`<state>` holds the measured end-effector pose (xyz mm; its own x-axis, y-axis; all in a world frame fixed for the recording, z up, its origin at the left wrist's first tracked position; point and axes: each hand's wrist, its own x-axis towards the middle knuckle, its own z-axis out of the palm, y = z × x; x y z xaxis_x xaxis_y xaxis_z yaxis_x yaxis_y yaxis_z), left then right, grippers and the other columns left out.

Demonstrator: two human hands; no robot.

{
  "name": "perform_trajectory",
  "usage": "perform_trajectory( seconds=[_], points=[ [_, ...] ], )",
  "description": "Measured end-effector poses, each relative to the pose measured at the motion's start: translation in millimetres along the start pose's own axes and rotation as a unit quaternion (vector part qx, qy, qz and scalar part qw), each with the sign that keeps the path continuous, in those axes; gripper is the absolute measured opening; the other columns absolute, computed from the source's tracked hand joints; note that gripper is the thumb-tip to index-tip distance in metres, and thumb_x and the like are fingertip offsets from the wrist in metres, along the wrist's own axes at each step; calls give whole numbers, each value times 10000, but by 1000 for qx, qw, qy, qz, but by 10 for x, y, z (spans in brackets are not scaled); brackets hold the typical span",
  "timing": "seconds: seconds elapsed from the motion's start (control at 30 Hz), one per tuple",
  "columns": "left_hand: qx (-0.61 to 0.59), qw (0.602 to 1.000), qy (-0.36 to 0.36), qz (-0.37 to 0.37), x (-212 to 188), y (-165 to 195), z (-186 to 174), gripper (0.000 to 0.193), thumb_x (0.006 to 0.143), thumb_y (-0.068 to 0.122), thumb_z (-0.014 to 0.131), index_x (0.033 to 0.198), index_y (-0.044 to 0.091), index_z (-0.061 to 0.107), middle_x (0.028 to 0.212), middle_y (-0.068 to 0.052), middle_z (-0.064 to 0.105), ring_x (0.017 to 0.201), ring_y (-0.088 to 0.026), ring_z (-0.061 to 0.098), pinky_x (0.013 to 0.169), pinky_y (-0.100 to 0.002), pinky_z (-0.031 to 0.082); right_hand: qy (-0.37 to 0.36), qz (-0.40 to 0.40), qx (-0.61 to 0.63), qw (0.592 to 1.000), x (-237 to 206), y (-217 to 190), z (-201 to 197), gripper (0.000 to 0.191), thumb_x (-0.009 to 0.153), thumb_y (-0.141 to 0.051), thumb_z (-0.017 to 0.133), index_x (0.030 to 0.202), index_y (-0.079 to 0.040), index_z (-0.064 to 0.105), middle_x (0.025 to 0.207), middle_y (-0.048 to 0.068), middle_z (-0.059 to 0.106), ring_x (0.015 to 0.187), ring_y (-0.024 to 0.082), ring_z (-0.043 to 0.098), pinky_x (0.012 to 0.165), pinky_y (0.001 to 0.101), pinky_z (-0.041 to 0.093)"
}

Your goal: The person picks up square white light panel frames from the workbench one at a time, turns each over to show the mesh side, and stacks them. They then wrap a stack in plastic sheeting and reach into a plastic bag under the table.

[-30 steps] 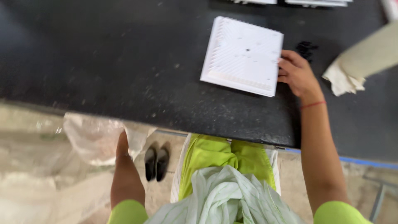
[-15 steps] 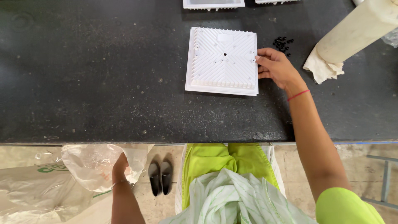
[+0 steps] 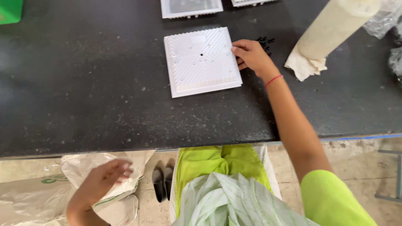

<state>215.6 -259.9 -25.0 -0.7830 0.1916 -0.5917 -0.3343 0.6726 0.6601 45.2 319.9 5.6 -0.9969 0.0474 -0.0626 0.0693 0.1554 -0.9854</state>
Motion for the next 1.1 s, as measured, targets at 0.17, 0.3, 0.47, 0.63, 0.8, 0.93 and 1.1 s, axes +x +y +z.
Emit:
perform_trajectory(
  seconds=[0.17, 0.3, 0.47, 0.63, 0.8, 0.93, 1.1],
  points=[
    [-14, 933, 39, 358, 90, 1722, 168, 274, 971, 162, 621, 1212, 67, 711, 1063, -38, 781, 926, -121, 733, 827, -273, 610, 161, -89, -74, 980, -123, 38, -675, 188, 1012, -100, 630, 1142, 6, 716, 888, 78, 729, 681, 142, 718, 573, 289, 595],
    [-124, 873, 160, 444, 1070, 2686, 291, 191, 1118, 162, 600, 1199, 20, 698, 1119, -41, 725, 1013, -106, 656, 895, -257, 526, 270, -140, -142, 942, -297, 60, -1331, 130, 975, -27, 667, 1078, 8, 738, 852, 54, 743, 672, 100, 714, 580, 249, 595],
    [-120, 858, 300, 400, 2350, 3277, 454, 228, 1053, 219, 655, 1184, 42, 718, 1058, -42, 744, 951, -106, 667, 865, -280, 526, 256, -108, -199, 940, -316, 145, -1573, 87, 917, -5, 723, 996, 5, 759, 779, 57, 731, 630, 77, 684, 574, 246, 559],
    [-107, 876, 312, 352, 2915, 3253, 620, 204, 1021, 204, 663, 1131, 49, 737, 984, -70, 742, 871, -148, 644, 817, -296, 523, 252, -164, -306, 903, -155, 157, -1424, 122, 869, -38, 778, 991, -32, 786, 827, 108, 752, 714, 198, 713, 666, 335, 560],
    [-77, 841, 330, 421, 3034, 3101, 479, 154, 1009, 154, 681, 1075, 31, 745, 1019, -102, 733, 891, -201, 696, 824, -321, 540, 256, -188, -359, 878, 9, 95, -1106, 129, 867, -82, 807, 993, -57, 793, 899, 133, 729, 781, 272, 725, 722, 378, 564],
    [-82, 821, 340, 452, 3050, 3011, 380, 143, 1014, 153, 688, 1071, 33, 741, 1027, -111, 728, 906, -214, 712, 837, -332, 557, 266, -186, -385, 864, 79, 67, -865, 122, 858, -111, 831, 968, -69, 798, 887, 119, 726, 772, 270, 726, 714, 386, 566],
    [-89, 810, 369, 446, 3104, 2913, 321, 180, 1018, 201, 677, 1073, 38, 729, 1032, -139, 727, 920, -284, 715, 843, -360, 559, 260, -195, -425, 845, 140, 128, -706, 135, 829, -124, 849, 952, -87, 808, 891, 116, 722, 775, 283, 717, 719, 399, 565]
  ],
)
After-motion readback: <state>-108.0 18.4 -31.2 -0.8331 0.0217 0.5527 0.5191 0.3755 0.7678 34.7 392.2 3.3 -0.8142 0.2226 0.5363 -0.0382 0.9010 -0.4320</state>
